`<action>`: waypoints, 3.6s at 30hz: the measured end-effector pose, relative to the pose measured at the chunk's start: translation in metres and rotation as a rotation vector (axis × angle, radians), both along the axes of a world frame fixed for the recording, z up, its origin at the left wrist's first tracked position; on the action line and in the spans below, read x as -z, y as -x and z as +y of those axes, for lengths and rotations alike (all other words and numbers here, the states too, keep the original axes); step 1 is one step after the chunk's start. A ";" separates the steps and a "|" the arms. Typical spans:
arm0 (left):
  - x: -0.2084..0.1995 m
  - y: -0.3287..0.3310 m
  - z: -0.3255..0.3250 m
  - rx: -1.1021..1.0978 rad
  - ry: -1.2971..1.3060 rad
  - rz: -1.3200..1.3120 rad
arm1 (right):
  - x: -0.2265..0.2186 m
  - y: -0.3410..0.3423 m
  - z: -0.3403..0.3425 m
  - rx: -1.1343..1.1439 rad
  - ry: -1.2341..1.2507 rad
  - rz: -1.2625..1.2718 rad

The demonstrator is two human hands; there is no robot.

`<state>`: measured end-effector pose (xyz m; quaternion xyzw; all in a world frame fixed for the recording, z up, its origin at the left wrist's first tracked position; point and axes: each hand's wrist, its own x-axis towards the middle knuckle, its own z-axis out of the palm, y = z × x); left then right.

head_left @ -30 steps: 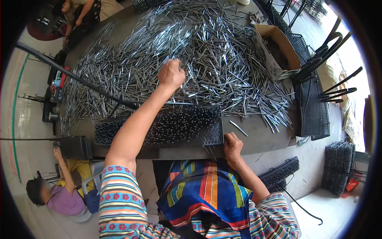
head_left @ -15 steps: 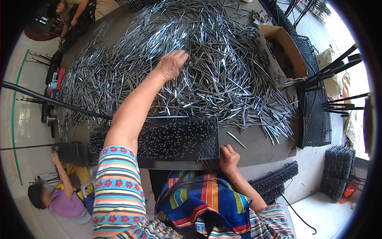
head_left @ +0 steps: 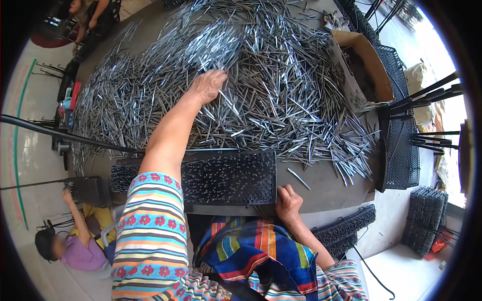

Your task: The recorder is manually inserting thin metal pins into a perforated base to assemble a brush-like component.

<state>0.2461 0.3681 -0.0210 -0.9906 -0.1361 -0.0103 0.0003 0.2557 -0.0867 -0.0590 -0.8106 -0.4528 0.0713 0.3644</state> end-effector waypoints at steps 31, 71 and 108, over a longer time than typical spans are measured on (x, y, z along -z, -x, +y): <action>-0.009 -0.053 -0.045 0.727 -0.201 -0.283 | 0.000 0.002 0.003 -0.026 0.028 0.021; -0.099 -0.102 -0.157 -0.606 1.803 -0.966 | -0.072 -0.074 0.042 0.347 -0.452 0.497; 0.019 -0.079 -0.405 -0.346 1.180 -0.891 | -0.030 -0.128 -0.013 0.255 -0.785 1.187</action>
